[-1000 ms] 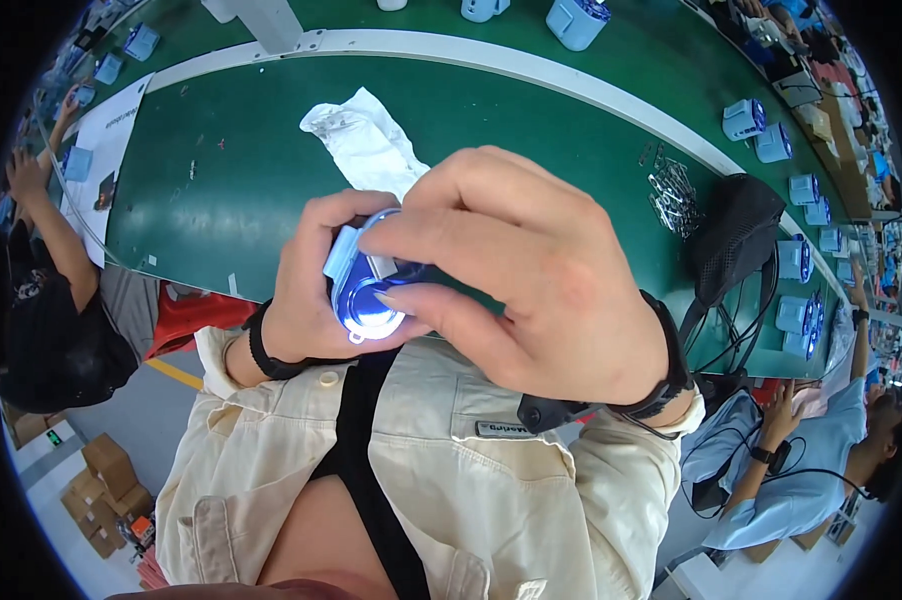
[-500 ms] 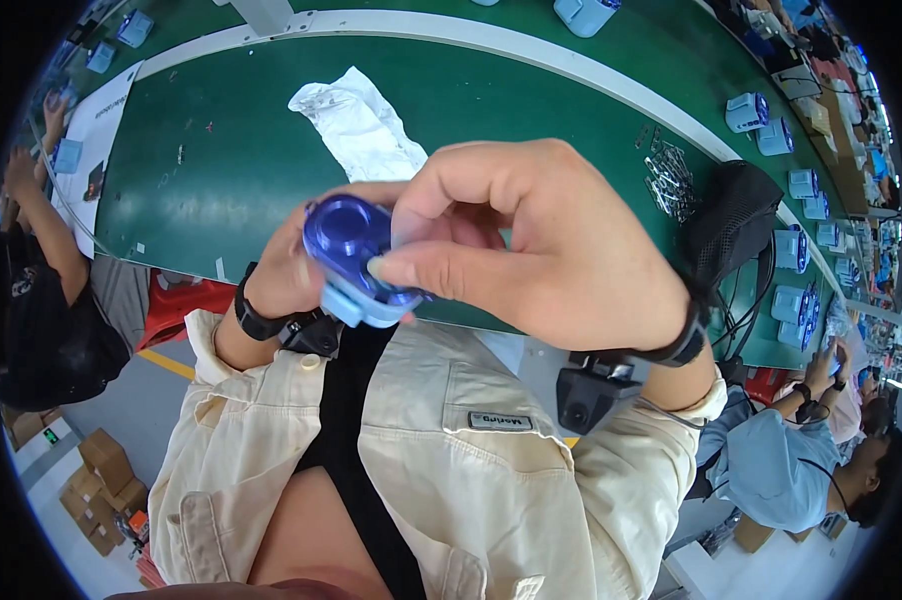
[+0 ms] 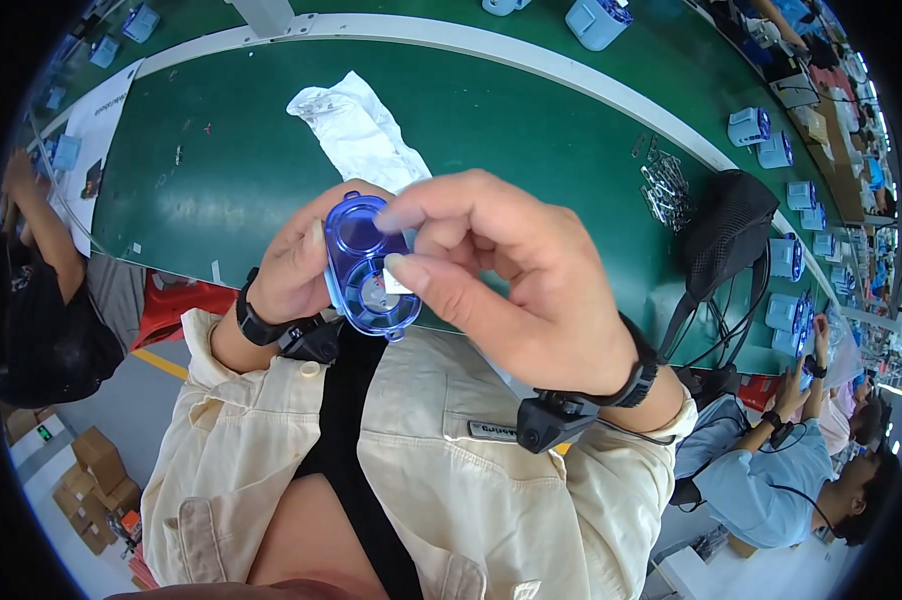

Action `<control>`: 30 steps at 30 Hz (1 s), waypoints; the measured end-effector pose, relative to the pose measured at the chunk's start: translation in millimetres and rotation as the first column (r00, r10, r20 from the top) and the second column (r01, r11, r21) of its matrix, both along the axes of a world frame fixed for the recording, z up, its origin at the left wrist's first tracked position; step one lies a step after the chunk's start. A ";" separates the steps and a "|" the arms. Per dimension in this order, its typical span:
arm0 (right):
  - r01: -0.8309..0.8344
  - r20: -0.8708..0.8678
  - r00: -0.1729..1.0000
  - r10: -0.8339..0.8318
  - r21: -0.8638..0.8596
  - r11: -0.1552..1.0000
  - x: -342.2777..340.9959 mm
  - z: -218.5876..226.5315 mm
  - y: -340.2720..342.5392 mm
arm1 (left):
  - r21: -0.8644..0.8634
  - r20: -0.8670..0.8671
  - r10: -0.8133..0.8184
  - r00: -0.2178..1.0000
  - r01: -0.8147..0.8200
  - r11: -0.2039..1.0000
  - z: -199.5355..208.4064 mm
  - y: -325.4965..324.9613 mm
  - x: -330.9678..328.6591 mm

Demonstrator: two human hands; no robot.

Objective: The person picks up a blue device, wipes it with a cloth, and peels a small white sticker from it by hand. They then place the device back on the conveyor belt and repeat the process with several more devices.

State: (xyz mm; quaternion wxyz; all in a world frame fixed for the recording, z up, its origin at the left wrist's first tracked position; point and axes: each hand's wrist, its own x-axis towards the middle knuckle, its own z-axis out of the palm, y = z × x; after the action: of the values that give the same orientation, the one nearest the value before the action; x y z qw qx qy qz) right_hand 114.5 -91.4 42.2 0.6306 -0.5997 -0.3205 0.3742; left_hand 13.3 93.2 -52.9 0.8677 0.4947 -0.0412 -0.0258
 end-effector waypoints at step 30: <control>0.145 -0.359 0.933 0.022 0.434 0.889 -10.2 -63.8 -5.2 | 0.418 0.658 0.230 0.717 -0.602 0.681 -5.1 -13.4 -4.5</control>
State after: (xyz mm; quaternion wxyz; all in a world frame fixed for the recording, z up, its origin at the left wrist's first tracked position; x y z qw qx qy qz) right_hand 104.4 -96.6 -21.6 0.8118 -0.3687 -0.2605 0.3703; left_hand 8.8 79.8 -58.1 0.5902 0.7253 -0.1614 0.3156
